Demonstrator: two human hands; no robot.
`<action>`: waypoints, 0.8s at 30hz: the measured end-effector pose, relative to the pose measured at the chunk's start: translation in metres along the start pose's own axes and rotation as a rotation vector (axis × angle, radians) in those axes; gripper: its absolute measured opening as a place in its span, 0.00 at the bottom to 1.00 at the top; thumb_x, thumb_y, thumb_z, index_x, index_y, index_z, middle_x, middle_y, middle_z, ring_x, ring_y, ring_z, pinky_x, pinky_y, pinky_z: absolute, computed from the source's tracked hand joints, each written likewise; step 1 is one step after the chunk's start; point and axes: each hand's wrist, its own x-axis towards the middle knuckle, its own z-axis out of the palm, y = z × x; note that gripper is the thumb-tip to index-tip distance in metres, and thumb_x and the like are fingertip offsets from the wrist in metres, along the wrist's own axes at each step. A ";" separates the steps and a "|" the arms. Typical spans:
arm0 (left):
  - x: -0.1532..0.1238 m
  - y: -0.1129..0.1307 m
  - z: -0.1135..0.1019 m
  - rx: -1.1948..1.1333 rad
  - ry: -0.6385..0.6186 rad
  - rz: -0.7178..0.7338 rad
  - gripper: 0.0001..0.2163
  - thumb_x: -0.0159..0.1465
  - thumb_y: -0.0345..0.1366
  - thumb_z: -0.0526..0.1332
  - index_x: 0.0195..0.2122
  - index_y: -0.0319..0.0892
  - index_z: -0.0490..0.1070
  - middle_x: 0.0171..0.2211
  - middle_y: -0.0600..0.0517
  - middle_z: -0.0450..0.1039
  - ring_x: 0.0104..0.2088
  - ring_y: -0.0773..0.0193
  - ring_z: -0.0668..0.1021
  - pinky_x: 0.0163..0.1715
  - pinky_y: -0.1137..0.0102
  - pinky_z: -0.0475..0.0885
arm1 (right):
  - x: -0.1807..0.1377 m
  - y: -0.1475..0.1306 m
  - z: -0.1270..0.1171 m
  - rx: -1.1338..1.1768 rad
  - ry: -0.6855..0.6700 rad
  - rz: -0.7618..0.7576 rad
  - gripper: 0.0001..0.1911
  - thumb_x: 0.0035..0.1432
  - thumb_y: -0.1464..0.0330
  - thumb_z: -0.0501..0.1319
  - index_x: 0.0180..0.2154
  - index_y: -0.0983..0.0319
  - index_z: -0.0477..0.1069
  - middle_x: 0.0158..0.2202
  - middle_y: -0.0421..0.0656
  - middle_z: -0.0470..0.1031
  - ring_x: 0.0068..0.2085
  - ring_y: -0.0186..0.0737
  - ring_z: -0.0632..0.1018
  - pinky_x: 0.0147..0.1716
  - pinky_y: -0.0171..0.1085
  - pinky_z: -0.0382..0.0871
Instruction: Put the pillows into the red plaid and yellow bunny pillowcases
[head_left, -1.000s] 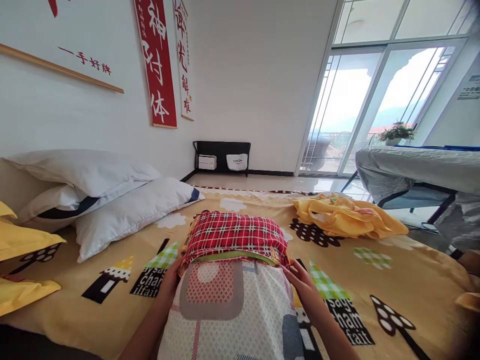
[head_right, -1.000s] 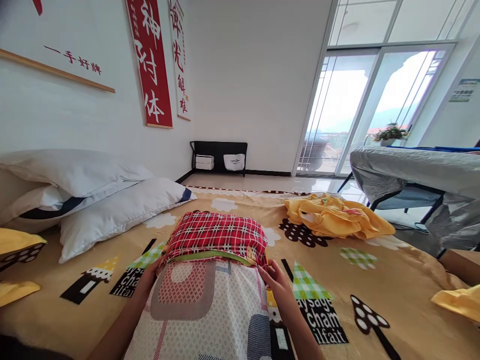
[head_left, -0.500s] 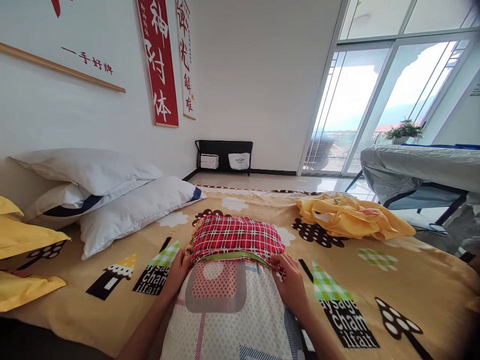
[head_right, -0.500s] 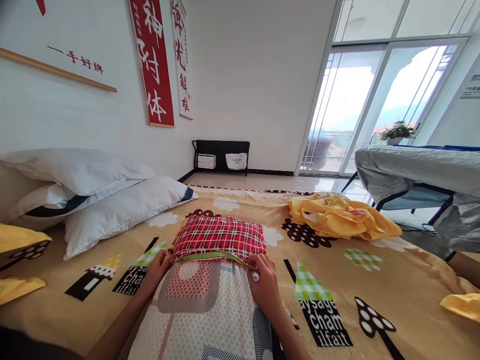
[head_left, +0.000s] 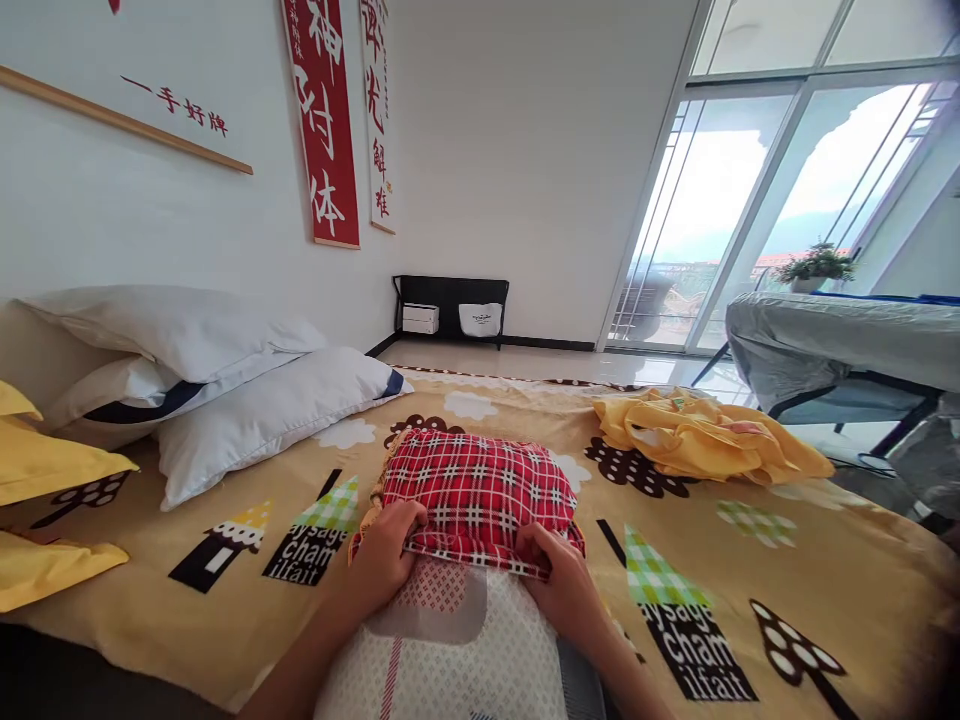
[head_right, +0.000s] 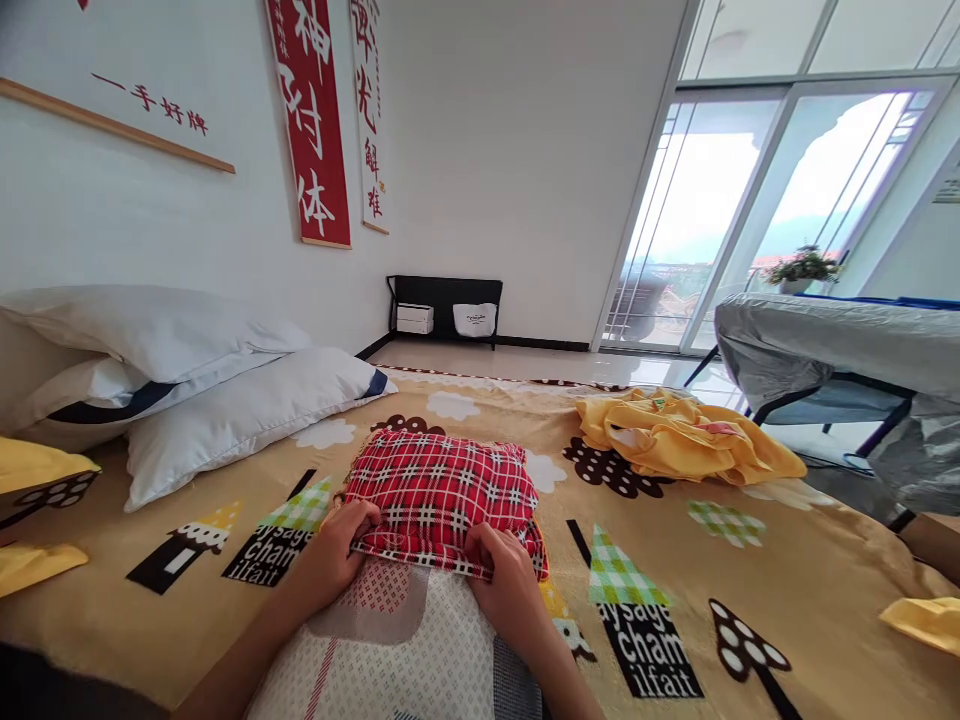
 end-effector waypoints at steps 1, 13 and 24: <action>-0.002 0.000 0.001 0.009 -0.021 0.012 0.14 0.51 0.22 0.52 0.37 0.43 0.66 0.35 0.50 0.73 0.37 0.59 0.75 0.38 0.66 0.70 | -0.002 0.000 0.001 -0.037 0.015 -0.027 0.07 0.41 0.75 0.53 0.27 0.59 0.61 0.24 0.38 0.70 0.27 0.36 0.70 0.27 0.33 0.61; -0.037 0.012 -0.003 0.393 0.125 0.557 0.15 0.61 0.20 0.47 0.42 0.42 0.67 0.27 0.52 0.68 0.28 0.64 0.71 0.34 0.69 0.69 | -0.031 0.035 0.005 -0.417 0.456 -0.319 0.22 0.54 0.79 0.51 0.47 0.58 0.71 0.33 0.43 0.76 0.35 0.41 0.77 0.36 0.37 0.71; -0.029 -0.045 -0.006 0.506 0.461 0.350 0.12 0.65 0.26 0.52 0.45 0.42 0.72 0.33 0.48 0.70 0.36 0.60 0.73 0.39 0.67 0.69 | -0.050 0.059 0.009 -0.421 0.462 -0.270 0.11 0.61 0.72 0.57 0.41 0.57 0.76 0.36 0.45 0.80 0.38 0.42 0.80 0.40 0.39 0.74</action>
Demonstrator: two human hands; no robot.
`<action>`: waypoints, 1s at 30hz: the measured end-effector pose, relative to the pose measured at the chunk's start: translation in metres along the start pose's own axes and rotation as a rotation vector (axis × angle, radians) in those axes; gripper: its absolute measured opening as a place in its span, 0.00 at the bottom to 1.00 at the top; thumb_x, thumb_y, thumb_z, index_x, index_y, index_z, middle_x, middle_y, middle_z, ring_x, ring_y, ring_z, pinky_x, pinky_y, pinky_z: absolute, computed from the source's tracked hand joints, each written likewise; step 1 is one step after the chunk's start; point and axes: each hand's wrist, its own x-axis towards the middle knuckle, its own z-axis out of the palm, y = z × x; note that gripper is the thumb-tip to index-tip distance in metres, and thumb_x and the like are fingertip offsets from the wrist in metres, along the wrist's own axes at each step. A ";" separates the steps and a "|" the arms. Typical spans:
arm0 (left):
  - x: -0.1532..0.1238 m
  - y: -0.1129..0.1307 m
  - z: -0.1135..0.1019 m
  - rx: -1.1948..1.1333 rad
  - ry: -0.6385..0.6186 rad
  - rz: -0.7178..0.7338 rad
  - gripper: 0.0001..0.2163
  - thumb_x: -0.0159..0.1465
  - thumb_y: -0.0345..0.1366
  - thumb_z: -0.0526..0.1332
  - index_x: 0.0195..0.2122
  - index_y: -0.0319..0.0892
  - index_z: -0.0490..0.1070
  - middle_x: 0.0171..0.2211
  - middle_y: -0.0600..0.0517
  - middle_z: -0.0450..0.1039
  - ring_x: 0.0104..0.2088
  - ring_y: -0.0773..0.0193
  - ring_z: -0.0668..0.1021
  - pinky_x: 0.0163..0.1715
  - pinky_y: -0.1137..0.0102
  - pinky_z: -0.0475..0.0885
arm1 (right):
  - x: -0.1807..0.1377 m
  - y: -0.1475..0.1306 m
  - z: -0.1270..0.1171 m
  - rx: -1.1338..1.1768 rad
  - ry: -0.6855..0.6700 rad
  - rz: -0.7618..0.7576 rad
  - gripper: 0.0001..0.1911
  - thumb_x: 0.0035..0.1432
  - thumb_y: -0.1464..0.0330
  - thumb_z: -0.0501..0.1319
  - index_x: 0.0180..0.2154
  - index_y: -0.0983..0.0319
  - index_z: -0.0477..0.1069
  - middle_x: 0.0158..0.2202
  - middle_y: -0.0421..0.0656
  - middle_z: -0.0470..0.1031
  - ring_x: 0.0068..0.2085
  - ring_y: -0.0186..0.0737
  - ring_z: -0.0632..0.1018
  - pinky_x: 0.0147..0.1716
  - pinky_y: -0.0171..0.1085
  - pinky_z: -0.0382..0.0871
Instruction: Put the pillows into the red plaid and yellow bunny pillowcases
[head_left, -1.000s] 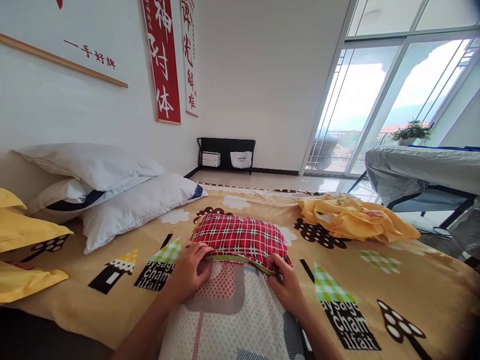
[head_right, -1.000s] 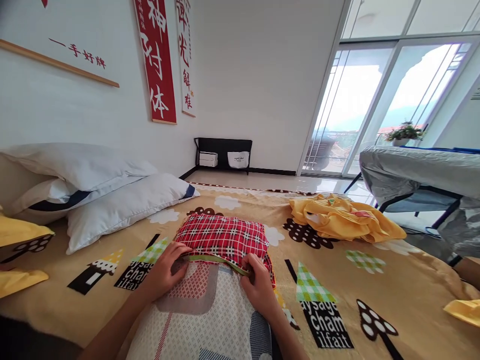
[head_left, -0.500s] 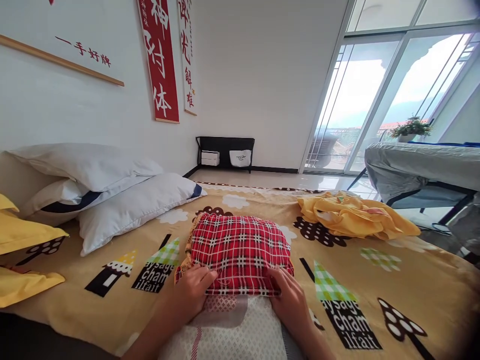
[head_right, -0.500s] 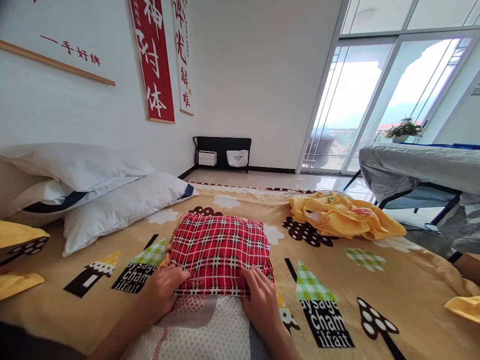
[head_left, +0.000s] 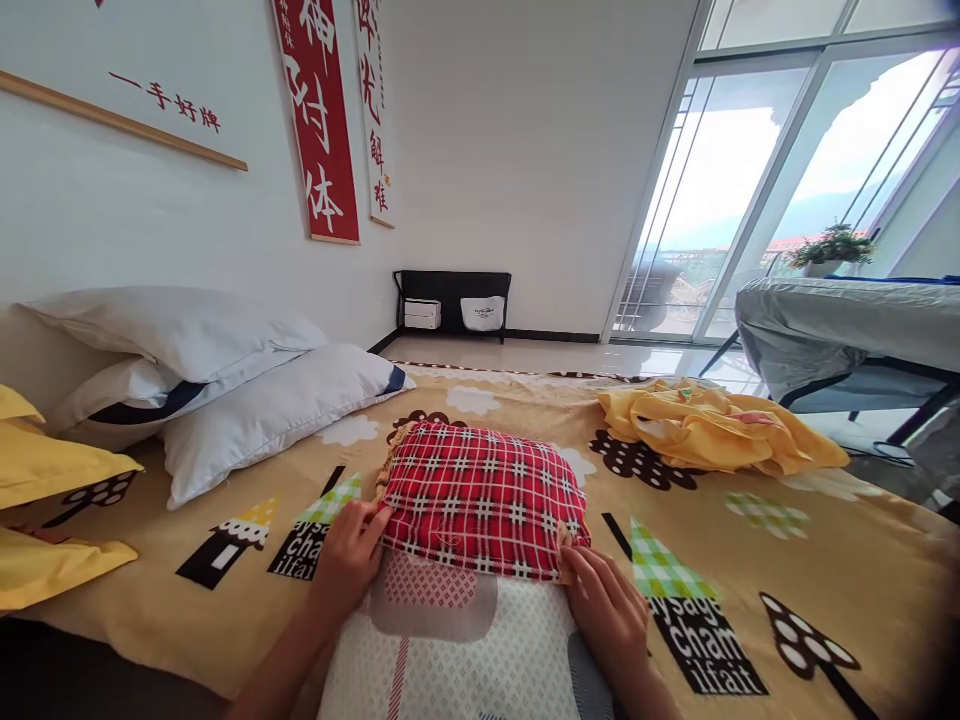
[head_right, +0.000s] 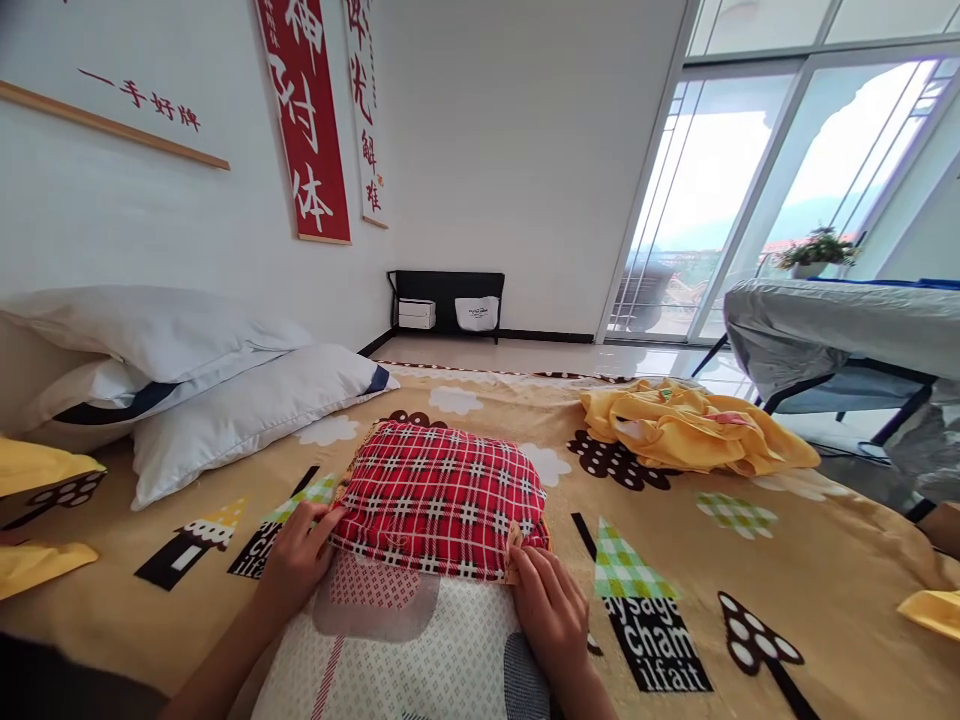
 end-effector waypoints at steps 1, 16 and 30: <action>-0.006 -0.006 0.006 -0.022 -0.008 -0.067 0.12 0.64 0.27 0.53 0.45 0.43 0.72 0.36 0.47 0.71 0.39 0.59 0.74 0.41 0.67 0.69 | -0.003 0.002 0.001 0.050 0.001 -0.012 0.12 0.60 0.73 0.57 0.41 0.57 0.76 0.36 0.45 0.80 0.38 0.42 0.80 0.41 0.40 0.74; -0.031 -0.029 0.069 -0.803 -0.251 -1.017 0.04 0.47 0.31 0.62 0.24 0.44 0.68 0.25 0.54 0.70 0.31 0.58 0.70 0.37 0.69 0.64 | -0.002 0.020 0.042 0.016 -0.321 0.472 0.11 0.55 0.71 0.51 0.37 0.58 0.70 0.36 0.43 0.77 0.31 0.38 0.77 0.27 0.34 0.67; -0.070 -0.002 -0.004 -0.830 -0.193 -0.800 0.09 0.52 0.42 0.65 0.32 0.44 0.78 0.47 0.43 0.75 0.48 0.46 0.75 0.47 0.62 0.70 | -0.029 -0.002 -0.052 0.055 -0.119 0.158 0.02 0.54 0.67 0.59 0.29 0.55 0.70 0.26 0.42 0.75 0.29 0.44 0.75 0.32 0.42 0.69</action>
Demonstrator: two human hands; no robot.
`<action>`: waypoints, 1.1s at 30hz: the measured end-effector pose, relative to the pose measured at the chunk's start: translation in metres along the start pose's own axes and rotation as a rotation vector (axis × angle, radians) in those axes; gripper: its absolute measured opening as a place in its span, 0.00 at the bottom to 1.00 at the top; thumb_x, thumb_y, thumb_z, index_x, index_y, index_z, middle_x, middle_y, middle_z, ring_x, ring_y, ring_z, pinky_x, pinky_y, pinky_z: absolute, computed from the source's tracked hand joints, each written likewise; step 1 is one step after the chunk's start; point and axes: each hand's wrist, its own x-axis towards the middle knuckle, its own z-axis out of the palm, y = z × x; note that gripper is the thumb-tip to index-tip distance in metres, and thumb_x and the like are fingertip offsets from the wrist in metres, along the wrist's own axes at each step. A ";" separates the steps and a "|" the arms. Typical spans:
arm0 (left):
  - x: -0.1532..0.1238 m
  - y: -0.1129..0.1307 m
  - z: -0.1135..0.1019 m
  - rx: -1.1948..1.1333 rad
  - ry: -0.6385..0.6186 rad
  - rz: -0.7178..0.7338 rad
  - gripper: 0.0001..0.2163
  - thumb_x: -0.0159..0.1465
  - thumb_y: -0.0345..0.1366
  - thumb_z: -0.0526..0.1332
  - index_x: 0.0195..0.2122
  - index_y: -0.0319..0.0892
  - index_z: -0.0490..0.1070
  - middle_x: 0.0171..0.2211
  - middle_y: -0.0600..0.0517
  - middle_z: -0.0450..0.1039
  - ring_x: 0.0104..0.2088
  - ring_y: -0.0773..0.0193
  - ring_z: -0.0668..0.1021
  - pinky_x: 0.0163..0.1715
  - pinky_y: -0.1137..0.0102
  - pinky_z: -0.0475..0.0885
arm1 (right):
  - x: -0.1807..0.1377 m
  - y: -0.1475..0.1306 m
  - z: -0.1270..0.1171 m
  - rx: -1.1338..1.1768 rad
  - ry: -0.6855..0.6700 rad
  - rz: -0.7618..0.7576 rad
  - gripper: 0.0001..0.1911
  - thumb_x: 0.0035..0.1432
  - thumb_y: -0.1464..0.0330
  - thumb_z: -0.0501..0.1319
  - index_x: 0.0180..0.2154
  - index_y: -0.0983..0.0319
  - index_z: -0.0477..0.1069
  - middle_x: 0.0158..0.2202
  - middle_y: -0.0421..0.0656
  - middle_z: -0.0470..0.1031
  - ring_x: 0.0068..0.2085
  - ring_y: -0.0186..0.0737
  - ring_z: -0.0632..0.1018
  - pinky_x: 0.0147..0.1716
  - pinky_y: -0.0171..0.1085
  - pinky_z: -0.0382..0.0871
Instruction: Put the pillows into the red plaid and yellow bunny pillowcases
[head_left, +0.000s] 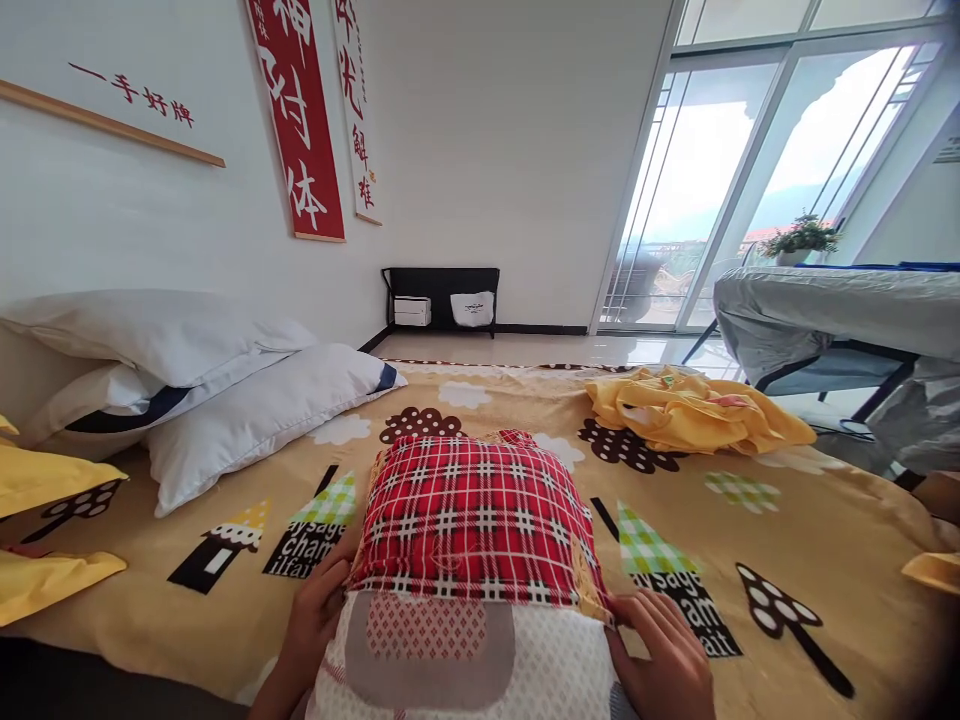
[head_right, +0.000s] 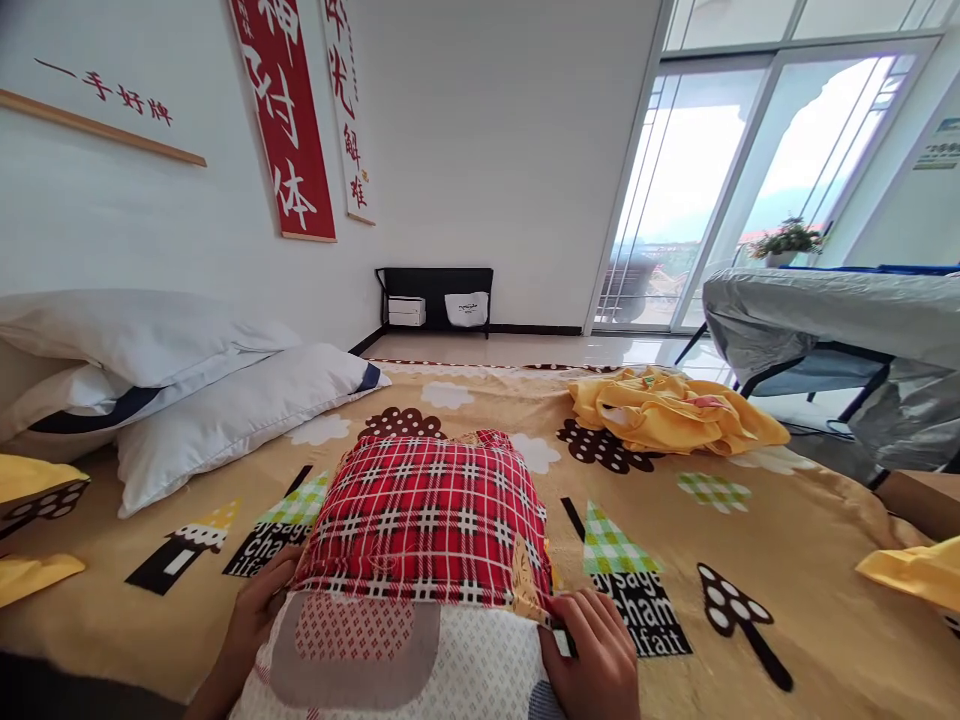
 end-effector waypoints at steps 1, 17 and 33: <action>-0.004 0.003 0.000 -0.016 0.001 -0.038 0.10 0.51 0.42 0.66 0.32 0.44 0.78 0.47 0.44 0.75 0.48 0.45 0.75 0.48 0.61 0.70 | -0.002 -0.001 -0.001 0.028 -0.019 0.006 0.03 0.55 0.66 0.59 0.30 0.54 0.71 0.27 0.42 0.76 0.29 0.44 0.76 0.32 0.42 0.69; 0.119 0.086 0.030 0.454 -0.211 0.226 0.26 0.64 0.45 0.53 0.62 0.40 0.60 0.64 0.43 0.59 0.64 0.53 0.62 0.62 0.58 0.57 | 0.141 -0.007 0.064 0.346 -0.442 0.285 0.28 0.57 0.53 0.57 0.54 0.61 0.70 0.56 0.50 0.71 0.56 0.51 0.71 0.55 0.49 0.64; 0.077 0.080 0.045 0.282 -0.229 0.277 0.10 0.65 0.38 0.58 0.42 0.45 0.79 0.41 0.50 0.80 0.41 0.60 0.80 0.46 0.65 0.73 | 0.102 -0.051 0.048 0.134 -0.128 -0.023 0.14 0.65 0.67 0.53 0.34 0.59 0.77 0.35 0.43 0.81 0.35 0.41 0.79 0.42 0.42 0.65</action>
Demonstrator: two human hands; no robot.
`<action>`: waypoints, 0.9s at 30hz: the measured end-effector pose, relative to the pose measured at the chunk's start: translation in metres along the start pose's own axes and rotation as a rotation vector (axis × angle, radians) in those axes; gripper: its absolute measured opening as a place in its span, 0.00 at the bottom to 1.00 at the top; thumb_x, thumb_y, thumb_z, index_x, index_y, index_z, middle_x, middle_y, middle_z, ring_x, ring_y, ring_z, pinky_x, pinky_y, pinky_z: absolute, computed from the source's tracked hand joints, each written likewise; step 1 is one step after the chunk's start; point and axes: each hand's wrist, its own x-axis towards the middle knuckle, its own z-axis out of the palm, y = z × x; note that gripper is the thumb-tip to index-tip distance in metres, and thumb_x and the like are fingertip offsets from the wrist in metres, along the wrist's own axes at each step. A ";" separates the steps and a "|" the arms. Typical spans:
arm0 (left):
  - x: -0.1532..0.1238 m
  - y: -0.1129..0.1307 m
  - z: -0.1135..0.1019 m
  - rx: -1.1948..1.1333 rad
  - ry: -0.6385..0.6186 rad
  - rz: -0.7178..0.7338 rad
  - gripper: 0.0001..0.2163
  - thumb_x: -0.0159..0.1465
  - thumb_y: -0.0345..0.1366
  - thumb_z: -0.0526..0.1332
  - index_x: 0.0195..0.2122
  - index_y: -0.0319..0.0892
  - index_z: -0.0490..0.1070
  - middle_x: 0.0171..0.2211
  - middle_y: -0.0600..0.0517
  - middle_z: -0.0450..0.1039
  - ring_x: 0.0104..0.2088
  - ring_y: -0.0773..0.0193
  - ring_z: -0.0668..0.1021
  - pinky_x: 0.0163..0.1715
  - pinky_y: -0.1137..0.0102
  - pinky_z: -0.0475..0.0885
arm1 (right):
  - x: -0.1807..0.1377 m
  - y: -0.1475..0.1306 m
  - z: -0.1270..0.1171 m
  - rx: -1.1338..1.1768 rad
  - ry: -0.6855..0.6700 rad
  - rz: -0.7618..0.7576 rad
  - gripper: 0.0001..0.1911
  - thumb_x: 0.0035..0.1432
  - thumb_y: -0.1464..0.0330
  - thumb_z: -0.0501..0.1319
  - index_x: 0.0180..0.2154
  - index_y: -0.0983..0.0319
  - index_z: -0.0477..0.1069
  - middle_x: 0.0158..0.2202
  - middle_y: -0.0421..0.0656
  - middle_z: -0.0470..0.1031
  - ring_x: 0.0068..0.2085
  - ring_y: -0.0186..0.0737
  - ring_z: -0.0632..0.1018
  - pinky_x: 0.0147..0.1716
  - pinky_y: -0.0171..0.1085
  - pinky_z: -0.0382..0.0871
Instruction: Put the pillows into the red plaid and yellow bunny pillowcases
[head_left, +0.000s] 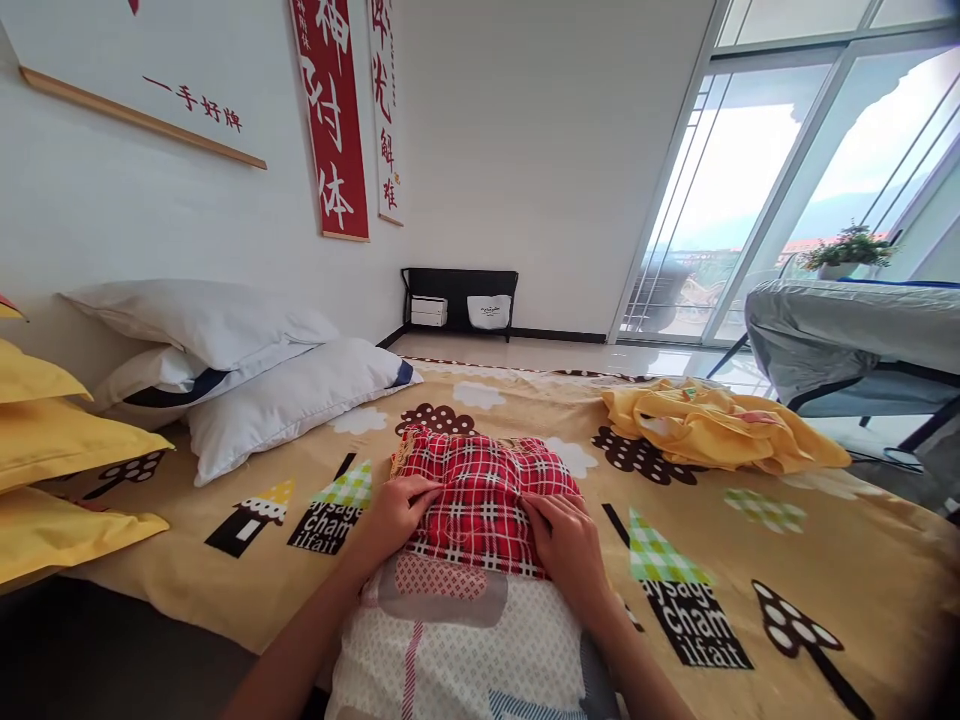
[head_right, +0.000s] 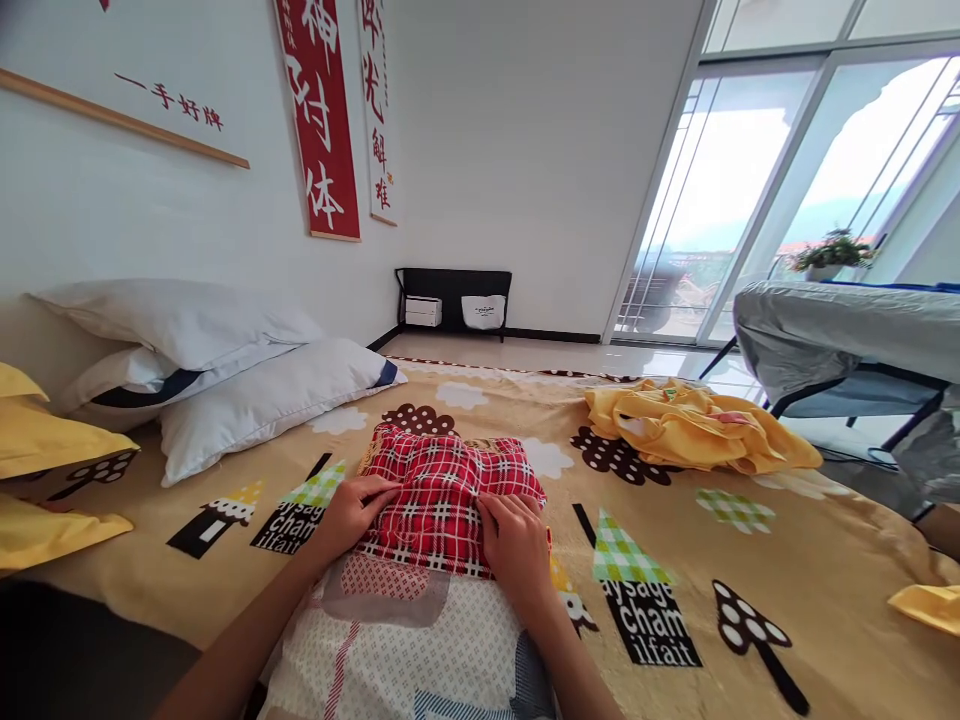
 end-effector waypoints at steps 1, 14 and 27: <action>-0.002 0.004 -0.003 0.001 0.011 0.019 0.11 0.66 0.38 0.58 0.43 0.46 0.79 0.41 0.50 0.80 0.42 0.60 0.80 0.45 0.65 0.73 | 0.000 -0.005 -0.006 -0.004 0.031 -0.051 0.13 0.65 0.68 0.53 0.35 0.59 0.76 0.35 0.42 0.81 0.34 0.40 0.79 0.42 0.41 0.65; -0.041 0.062 -0.030 0.273 0.147 0.503 0.09 0.66 0.27 0.56 0.41 0.41 0.76 0.39 0.49 0.81 0.36 0.64 0.80 0.41 0.66 0.72 | -0.013 -0.056 -0.052 0.149 -0.023 -0.295 0.07 0.61 0.78 0.55 0.32 0.61 0.66 0.27 0.42 0.70 0.30 0.37 0.67 0.32 0.38 0.61; -0.062 0.067 -0.031 0.356 0.025 0.458 0.07 0.65 0.27 0.54 0.35 0.43 0.71 0.28 0.52 0.75 0.29 0.63 0.74 0.39 0.64 0.70 | -0.028 -0.052 -0.063 0.260 -0.533 -0.178 0.13 0.67 0.68 0.48 0.28 0.59 0.62 0.31 0.42 0.70 0.34 0.37 0.70 0.34 0.36 0.63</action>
